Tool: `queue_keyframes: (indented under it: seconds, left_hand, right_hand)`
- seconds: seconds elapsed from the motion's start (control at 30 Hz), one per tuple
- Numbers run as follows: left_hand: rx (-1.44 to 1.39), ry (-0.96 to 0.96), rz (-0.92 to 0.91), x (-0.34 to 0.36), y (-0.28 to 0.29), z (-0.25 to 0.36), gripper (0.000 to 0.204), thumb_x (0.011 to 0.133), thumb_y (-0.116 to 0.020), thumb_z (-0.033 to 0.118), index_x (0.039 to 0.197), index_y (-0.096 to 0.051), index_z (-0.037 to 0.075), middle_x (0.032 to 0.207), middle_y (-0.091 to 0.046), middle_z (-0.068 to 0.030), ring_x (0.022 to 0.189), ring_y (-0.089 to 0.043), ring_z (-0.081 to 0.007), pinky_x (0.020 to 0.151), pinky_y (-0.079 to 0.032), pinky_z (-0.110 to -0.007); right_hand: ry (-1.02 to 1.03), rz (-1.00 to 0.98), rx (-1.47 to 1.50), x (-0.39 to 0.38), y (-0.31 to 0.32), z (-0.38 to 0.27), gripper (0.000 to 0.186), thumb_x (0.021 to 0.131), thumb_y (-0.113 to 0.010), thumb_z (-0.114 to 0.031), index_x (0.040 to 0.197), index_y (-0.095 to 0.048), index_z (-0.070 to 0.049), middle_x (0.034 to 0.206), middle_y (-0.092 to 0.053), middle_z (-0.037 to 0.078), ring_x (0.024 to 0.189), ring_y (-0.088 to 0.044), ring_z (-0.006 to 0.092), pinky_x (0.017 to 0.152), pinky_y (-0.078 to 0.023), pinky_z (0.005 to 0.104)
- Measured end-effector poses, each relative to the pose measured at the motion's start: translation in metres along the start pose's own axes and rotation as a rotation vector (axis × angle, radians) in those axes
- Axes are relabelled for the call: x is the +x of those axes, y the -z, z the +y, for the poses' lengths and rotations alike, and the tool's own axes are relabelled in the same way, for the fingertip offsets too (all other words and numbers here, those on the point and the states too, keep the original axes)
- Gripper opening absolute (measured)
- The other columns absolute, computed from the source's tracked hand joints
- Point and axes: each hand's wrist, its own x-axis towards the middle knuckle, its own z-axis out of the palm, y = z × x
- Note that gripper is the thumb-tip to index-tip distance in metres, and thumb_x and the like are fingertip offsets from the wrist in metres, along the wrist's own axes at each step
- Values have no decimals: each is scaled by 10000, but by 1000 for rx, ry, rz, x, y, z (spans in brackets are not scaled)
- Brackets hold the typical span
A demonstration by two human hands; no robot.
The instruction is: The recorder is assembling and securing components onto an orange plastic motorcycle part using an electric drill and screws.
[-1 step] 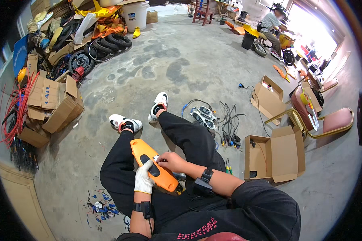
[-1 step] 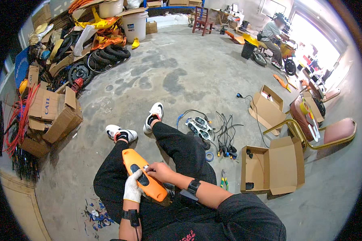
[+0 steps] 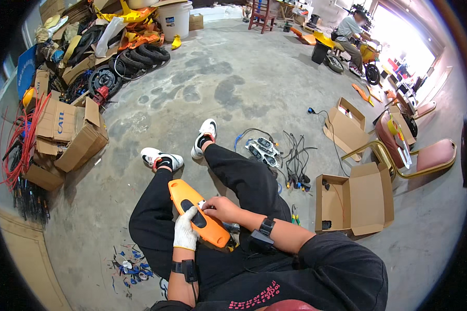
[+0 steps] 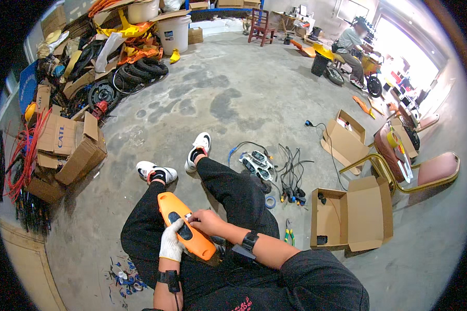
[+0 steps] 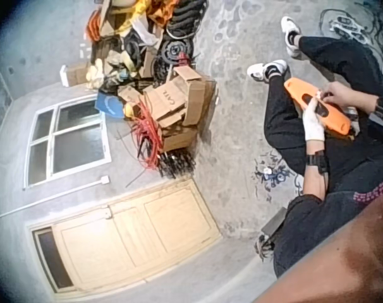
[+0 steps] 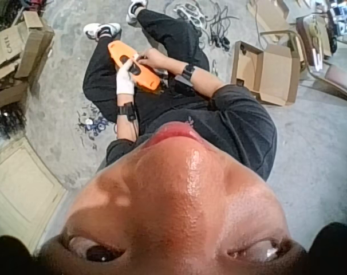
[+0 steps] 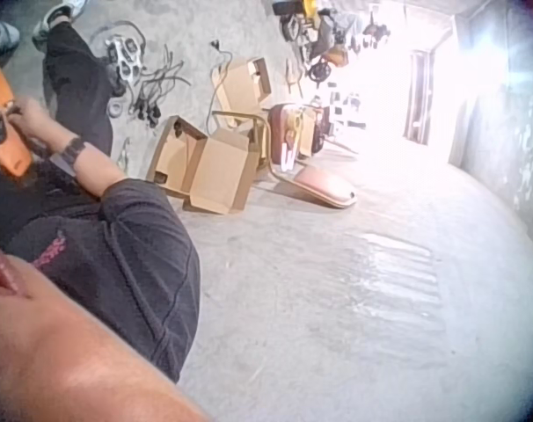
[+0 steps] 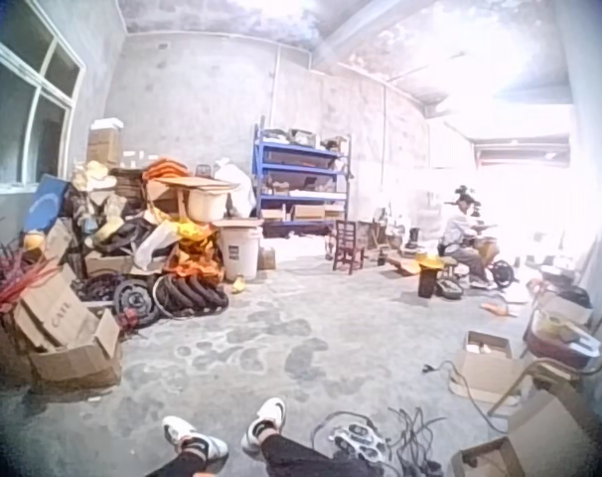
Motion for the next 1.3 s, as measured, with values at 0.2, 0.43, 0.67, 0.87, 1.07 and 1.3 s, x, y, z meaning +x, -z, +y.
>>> queue_keyframes:
  seconds: [0.2, 0.43, 0.67, 0.87, 1.07, 1.3]
  left_hand:
    - [-1, 11, 29, -2, -2, 0, 303, 881, -648, 84, 1167, -584, 5, 1024, -685, -171, 855, -692, -342, 787, -585, -488]
    - [25, 5, 51, -4, -4, 1, 286, 874, -662, 87, 1147, -599, 27, 1007, -688, -156, 843, -693, -337, 768, -583, -502]
    - [11, -1, 51, -6, -5, 1, 278, 870, -668, 88, 1136, -605, 38, 1009, -689, -151, 849, -693, -332, 768, -582, -508]
    - [15, -2, 49, -3, 0, 1, 291, 874, -666, 94, 1148, -599, 23, 1008, -688, -155, 838, -691, -336, 767, -581, -508]
    - [24, 8, 58, -8, -6, 3, 286, 878, -663, 100, 1143, -604, 11, 1005, -690, -158, 822, -691, -336, 755, -583, -500]
    - [17, 1, 34, -1, 0, -1, 269, 882, -655, 105, 1131, -614, 11, 997, -693, -157, 821, -690, -329, 766, -581, -489]
  right_hand:
    - [4, -22, -29, -3, 2, -7, 211, 863, -693, -179, 1018, -727, -40, 966, -685, 169, 925, -647, 329, 834, -506, 400]
    - [16, -9, -38, -3, 2, -7, 211, 857, -701, -191, 993, -721, -32, 945, -678, 171, 917, -643, 333, 821, -505, 400]
    - [60, 9, -48, -2, 0, -2, 217, 854, -702, -208, 987, -722, -38, 943, -678, 167, 913, -642, 333, 825, -505, 401]
    - [42, -10, -56, -2, 2, -5, 225, 836, -703, -248, 962, -733, -65, 967, -686, 170, 932, -648, 347, 848, -509, 420]
    - [45, -4, -62, -2, 3, -4, 237, 826, -711, -265, 948, -735, -63, 942, -696, 169, 894, -658, 355, 810, -518, 430]
    - [-17, -15, -34, -1, 2, -4, 254, 834, -712, -261, 969, -726, -48, 947, -692, 180, 900, -660, 356, 810, -517, 435]
